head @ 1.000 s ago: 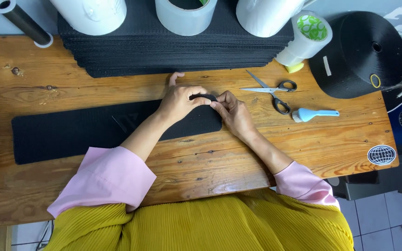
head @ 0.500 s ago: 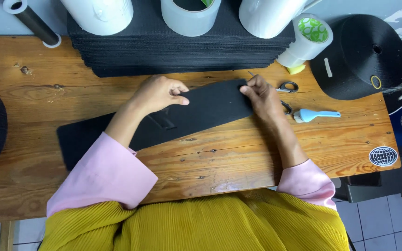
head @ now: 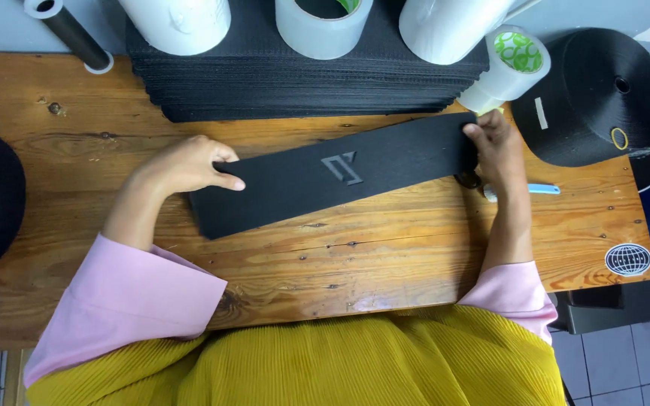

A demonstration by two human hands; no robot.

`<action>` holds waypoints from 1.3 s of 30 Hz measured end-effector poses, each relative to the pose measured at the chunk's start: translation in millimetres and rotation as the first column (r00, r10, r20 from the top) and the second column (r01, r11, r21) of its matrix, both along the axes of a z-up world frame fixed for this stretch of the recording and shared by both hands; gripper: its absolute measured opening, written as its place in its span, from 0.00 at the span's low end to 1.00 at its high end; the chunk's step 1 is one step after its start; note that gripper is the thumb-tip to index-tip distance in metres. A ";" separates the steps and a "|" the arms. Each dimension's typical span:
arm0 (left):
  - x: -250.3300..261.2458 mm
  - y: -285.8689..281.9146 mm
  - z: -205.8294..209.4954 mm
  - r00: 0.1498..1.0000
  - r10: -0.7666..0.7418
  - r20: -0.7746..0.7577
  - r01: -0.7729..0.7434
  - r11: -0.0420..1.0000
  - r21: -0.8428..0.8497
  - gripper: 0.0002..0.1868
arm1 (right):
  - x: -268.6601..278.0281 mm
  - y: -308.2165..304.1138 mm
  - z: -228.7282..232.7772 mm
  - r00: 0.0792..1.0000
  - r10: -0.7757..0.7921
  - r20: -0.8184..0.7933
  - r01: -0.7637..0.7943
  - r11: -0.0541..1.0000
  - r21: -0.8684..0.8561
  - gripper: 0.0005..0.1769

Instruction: The person folds a rectangular piece of black fabric on a wooden table, then uses scissors to trim the edges. They continue to fold and cut the fabric into smaller pieces, handling the material with both hands throughout the process.

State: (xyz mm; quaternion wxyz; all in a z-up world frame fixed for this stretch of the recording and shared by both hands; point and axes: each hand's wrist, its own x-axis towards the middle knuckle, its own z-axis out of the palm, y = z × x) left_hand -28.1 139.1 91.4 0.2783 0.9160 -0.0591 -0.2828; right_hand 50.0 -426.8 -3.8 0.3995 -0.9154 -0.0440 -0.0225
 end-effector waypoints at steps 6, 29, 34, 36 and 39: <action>-18.6 20.7 14.3 0.982 0.174 0.068 -0.167 0.981 -0.096 0.21 | -21.4 12.6 33.3 0.997 -0.082 -0.017 0.083 0.958 0.273 0.07; -17.7 29.8 -81.1 0.740 0.573 0.352 -0.121 0.628 -0.769 0.07 | -24.8 -6.7 30.4 0.998 0.033 0.061 -0.062 0.832 0.551 0.14; -17.8 28.0 -82.7 0.740 0.580 0.341 -0.103 0.598 -0.795 0.08 | -21.2 -8.7 26.0 0.997 0.032 0.071 -0.066 0.824 0.563 0.13; -17.1 27.2 -85.2 0.714 0.594 0.371 -0.079 0.594 -0.801 0.08 | -21.5 -6.8 27.4 0.998 0.006 0.068 -0.042 0.838 0.545 0.15; -16.8 27.2 -86.5 0.705 0.596 0.385 -0.087 0.611 -0.787 0.13 | -19.9 -7.9 24.9 0.997 -0.009 0.072 -0.033 0.834 0.551 0.15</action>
